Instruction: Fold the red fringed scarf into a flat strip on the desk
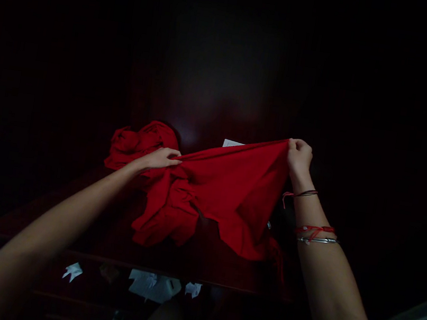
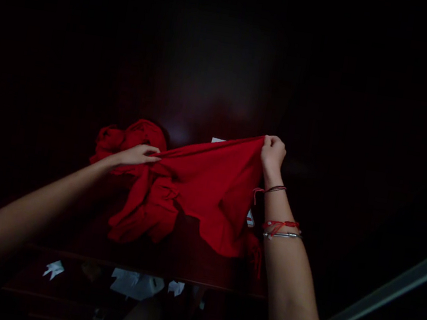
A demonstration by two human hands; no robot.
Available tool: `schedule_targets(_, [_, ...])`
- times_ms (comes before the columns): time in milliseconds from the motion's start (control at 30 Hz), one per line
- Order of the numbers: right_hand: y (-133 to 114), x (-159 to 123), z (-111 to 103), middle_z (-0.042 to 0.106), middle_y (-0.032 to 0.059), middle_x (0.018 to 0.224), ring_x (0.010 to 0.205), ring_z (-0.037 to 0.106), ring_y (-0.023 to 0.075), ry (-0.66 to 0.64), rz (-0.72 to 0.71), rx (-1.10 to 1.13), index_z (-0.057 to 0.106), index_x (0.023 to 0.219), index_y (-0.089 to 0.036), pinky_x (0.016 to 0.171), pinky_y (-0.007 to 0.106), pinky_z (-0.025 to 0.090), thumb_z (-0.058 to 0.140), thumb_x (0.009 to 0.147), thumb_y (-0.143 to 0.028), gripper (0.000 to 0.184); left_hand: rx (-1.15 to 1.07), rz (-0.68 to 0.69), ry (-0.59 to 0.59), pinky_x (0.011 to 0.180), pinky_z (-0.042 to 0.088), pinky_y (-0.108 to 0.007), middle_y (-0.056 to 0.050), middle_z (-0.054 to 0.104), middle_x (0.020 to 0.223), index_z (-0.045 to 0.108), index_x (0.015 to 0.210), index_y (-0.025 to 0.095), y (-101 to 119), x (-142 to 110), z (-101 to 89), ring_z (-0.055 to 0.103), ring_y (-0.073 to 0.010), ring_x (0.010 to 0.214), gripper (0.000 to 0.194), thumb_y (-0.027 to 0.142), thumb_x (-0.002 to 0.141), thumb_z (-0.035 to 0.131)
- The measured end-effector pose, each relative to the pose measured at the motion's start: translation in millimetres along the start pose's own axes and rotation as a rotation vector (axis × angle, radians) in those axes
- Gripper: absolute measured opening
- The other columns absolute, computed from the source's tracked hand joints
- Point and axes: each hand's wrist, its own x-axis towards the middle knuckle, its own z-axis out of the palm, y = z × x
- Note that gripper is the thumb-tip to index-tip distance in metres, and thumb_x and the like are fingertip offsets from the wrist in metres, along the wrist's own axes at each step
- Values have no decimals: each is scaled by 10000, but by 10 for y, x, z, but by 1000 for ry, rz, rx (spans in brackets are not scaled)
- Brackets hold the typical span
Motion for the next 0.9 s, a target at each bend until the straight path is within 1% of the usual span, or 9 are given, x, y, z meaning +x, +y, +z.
schedule_targets(67, [134, -10, 29, 583, 130, 920, 848, 520, 188, -76, 19, -91, 552, 930, -126, 713, 290, 372, 304, 834, -302, 319, 49, -60, 86, 658, 374, -219, -18, 573, 797, 564, 824, 135, -110, 17, -96, 514, -164, 745, 308, 361, 651, 445])
schedule_targets(167, [318, -79, 159, 602, 137, 856, 839, 543, 231, -293, 36, -210, 604, 825, -137, 688, 315, 388, 451, 771, -274, 213, 10, -132, 216, 641, 370, -221, -15, 561, 772, 553, 783, 144, -173, 58, -214, 504, -152, 724, 255, 302, 614, 446])
schedule_targets(300, [471, -176, 386, 611, 166, 836, 818, 565, 276, -603, 43, -315, 636, 736, -99, 679, 348, 416, 580, 671, -209, 139, -169, -172, 288, 589, 364, -214, -10, 538, 703, 539, 732, 130, -58, 187, -259, 482, -127, 648, 263, 364, 641, 461])
schedule_targets(367, [452, -235, 503, 607, 148, 908, 854, 562, 252, -722, 12, -311, 629, 861, -110, 716, 321, 422, 608, 655, -235, 241, -165, -143, 253, 577, 355, -215, 1, 516, 650, 537, 683, 127, 78, 273, -227, 466, -120, 618, 299, 413, 667, 453])
schedule_targets(467, [249, -366, 689, 525, 117, 1115, 985, 504, 198, -850, -184, -126, 488, 1132, -141, 806, 259, 397, 621, 647, -343, 541, -153, -43, 170, 586, 353, -215, 10, 506, 636, 537, 668, 126, 344, 372, -135, 459, -117, 622, 309, 422, 691, 451])
schedule_targets(567, [-119, -519, 870, 415, 119, 1235, 1066, 430, 193, -841, -412, 165, 374, 1222, -146, 851, 280, 364, 581, 665, -413, 652, -218, 94, 91, 634, 369, -213, 2, 532, 707, 537, 727, 126, 597, 392, -52, 476, -118, 683, 248, 364, 699, 475])
schedule_targets(700, [-583, -634, 1031, 588, 40, 922, 792, 525, 150, -762, -492, 339, 546, 992, -164, 691, 263, 402, 573, 670, -321, 359, -271, 211, 30, 637, 376, -207, -6, 537, 764, 523, 804, 129, 722, 293, -89, 488, -110, 702, 199, 285, 683, 509])
schedule_targets(800, [-746, -612, 1025, 560, -3, 669, 630, 492, 120, -721, -447, 384, 580, 742, -132, 587, 236, 377, 526, 687, -283, 170, -140, 213, 59, 609, 362, -199, 6, 532, 754, 523, 838, 142, 595, 155, -233, 484, -108, 675, 236, 256, 633, 551])
schedule_targets(900, [-789, -517, 875, 534, -11, 622, 603, 472, 112, -663, -435, 473, 563, 664, -130, 570, 230, 361, 473, 715, -321, 218, 118, 118, 55, 576, 334, -198, 24, 523, 685, 544, 804, 156, 332, -4, -393, 476, -113, 630, 229, 229, 588, 568])
